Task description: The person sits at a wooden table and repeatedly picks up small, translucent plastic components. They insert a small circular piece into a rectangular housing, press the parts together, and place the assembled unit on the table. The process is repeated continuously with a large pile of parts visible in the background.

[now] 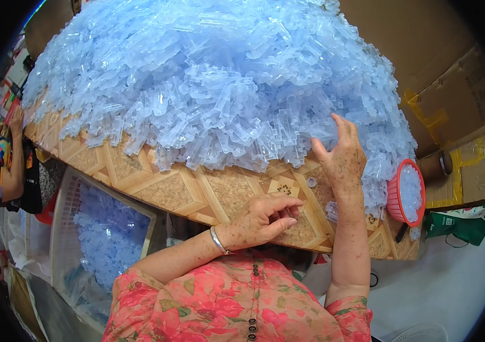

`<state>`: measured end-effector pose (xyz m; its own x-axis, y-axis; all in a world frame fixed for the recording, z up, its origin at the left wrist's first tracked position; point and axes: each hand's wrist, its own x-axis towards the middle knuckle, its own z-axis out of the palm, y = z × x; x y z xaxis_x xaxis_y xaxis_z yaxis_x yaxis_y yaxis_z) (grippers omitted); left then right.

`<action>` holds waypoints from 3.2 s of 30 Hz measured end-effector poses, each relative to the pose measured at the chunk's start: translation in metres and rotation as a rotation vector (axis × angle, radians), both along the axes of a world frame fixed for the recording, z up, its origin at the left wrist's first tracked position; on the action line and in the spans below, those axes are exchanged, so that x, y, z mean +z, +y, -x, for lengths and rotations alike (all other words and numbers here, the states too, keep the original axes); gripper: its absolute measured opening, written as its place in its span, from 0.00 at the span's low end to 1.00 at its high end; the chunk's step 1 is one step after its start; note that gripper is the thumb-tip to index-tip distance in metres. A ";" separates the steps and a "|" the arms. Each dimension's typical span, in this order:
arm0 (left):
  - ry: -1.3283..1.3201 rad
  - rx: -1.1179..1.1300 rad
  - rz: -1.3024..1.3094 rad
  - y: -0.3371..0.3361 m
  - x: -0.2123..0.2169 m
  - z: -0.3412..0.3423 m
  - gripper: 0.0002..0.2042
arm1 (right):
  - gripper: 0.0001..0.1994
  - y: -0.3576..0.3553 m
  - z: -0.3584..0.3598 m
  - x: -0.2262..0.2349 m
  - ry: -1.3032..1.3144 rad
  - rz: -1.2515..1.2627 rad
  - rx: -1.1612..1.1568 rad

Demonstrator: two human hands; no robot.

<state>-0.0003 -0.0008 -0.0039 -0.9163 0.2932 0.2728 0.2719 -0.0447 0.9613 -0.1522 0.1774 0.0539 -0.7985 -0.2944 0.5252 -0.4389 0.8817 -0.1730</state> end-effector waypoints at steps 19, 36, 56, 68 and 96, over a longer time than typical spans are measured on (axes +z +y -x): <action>-0.330 -0.067 -0.267 -0.010 0.001 0.002 0.23 | 0.34 0.041 -0.135 -0.015 -0.137 0.256 0.069; -0.445 -0.061 -0.586 -0.011 0.000 0.007 0.31 | 0.25 0.070 -0.130 -0.016 0.157 0.011 -0.008; -0.453 -0.173 -0.705 -0.010 -0.002 0.008 0.29 | 0.39 0.043 -0.109 0.024 -0.691 -0.095 0.408; -0.451 -0.205 -0.550 -0.011 0.000 0.003 0.29 | 0.44 0.014 -0.130 -0.018 -0.338 0.473 0.425; -0.419 -0.228 -0.533 -0.013 0.000 0.004 0.29 | 0.45 0.014 -0.130 -0.024 -0.405 0.494 0.505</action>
<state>-0.0044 -0.0134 -0.0043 -0.9070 0.4152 0.0706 -0.1880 -0.5492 0.8143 -0.0226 0.1912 0.0302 -0.7872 -0.4797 0.3875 -0.5830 0.3741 -0.7212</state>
